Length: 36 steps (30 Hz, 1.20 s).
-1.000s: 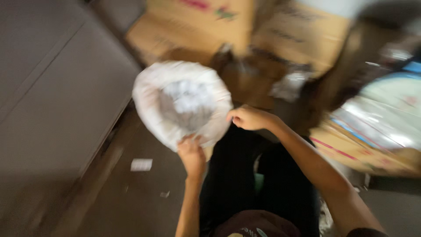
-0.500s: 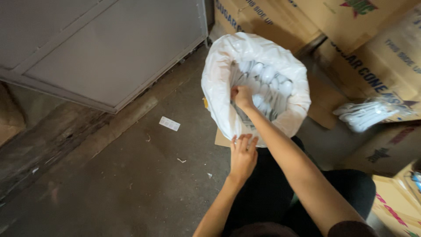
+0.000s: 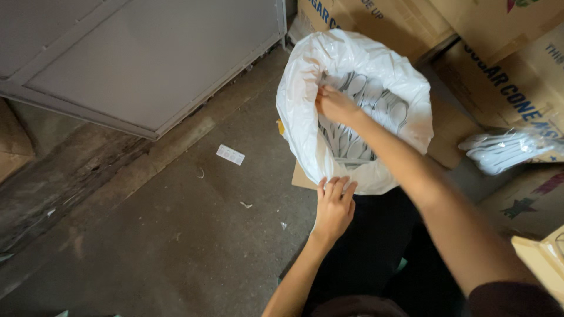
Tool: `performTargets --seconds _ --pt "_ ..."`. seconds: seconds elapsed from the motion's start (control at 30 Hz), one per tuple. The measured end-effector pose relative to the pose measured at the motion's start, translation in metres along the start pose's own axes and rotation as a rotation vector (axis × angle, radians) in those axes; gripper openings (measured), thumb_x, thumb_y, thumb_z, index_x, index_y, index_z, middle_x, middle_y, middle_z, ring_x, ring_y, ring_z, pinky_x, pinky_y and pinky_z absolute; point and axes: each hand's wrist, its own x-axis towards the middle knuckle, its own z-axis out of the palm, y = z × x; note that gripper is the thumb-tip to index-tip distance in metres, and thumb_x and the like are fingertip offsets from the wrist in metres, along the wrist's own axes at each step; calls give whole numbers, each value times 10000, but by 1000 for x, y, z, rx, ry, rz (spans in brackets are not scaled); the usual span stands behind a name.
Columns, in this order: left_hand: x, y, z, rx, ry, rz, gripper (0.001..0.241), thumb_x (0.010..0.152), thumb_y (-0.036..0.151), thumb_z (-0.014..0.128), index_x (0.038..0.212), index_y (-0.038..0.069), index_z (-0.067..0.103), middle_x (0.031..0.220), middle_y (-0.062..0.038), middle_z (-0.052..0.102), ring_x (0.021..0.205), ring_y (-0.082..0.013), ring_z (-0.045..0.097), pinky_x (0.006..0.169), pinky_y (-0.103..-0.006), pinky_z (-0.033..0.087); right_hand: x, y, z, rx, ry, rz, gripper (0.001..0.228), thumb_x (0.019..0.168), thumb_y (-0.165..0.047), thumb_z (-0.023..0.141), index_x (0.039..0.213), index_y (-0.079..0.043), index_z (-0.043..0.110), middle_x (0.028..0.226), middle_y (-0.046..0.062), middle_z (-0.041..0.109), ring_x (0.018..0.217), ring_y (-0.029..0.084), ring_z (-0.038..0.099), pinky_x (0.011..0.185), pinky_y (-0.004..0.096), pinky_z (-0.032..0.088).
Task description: The person takes several white plastic spoons from a large bag and places them into smaller plastic bags.
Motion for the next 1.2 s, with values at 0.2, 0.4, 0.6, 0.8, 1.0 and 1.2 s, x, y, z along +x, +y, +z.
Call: performTargets --seconds 0.2,0.4,0.6,0.8,1.0,1.2 --pt "0 0 -6 3 -19 6 458 804 20 703 1258 53 656 1334 -124 600 1267 -330 541 1157 -578 349 10 4 3 -429 -6 -299 240 871 -187 537 1024 -133 714 1140 14 704 1152 208 607 1051 384 448" --pt "0 -7 -6 -11 -27 32 456 804 18 697 1258 53 664 1342 -111 602 1285 -316 540 1164 -572 353 -11 9 -36 -660 -392 -227 184 948 -179 545 1019 -127 707 988 25 705 909 190 663 827 361 463" --pt "3 1 -8 17 17 -4 401 798 15 692 1197 55 682 1302 -112 607 1273 -312 536 1143 -608 326 -44 10 -82 -325 -512 423 171 988 -123 527 1065 -44 657 981 158 731 917 310 723 736 470 547" --pt "19 17 -19 -109 148 -23 346 821 8 670 1168 8 671 1241 -160 624 1171 -364 546 994 -527 429 -105 35 -75 237 -477 617 395 911 -36 585 1263 117 497 1051 334 679 1004 431 681 820 518 555" --pt "79 46 -27 -584 151 -259 204 949 20 564 1120 1 674 932 -163 697 721 -264 635 684 -362 512 -161 -73 -155 1391 140 1014 260 1080 -188 497 1294 -41 510 876 -42 516 750 76 481 684 262 455" --pt "145 143 -31 -662 -10 104 134 988 30 575 1091 22 661 907 -141 680 708 -262 607 675 -371 508 -274 -233 -336 1013 552 1177 354 1046 -188 528 1370 -49 509 888 0 588 773 104 539 738 272 473"
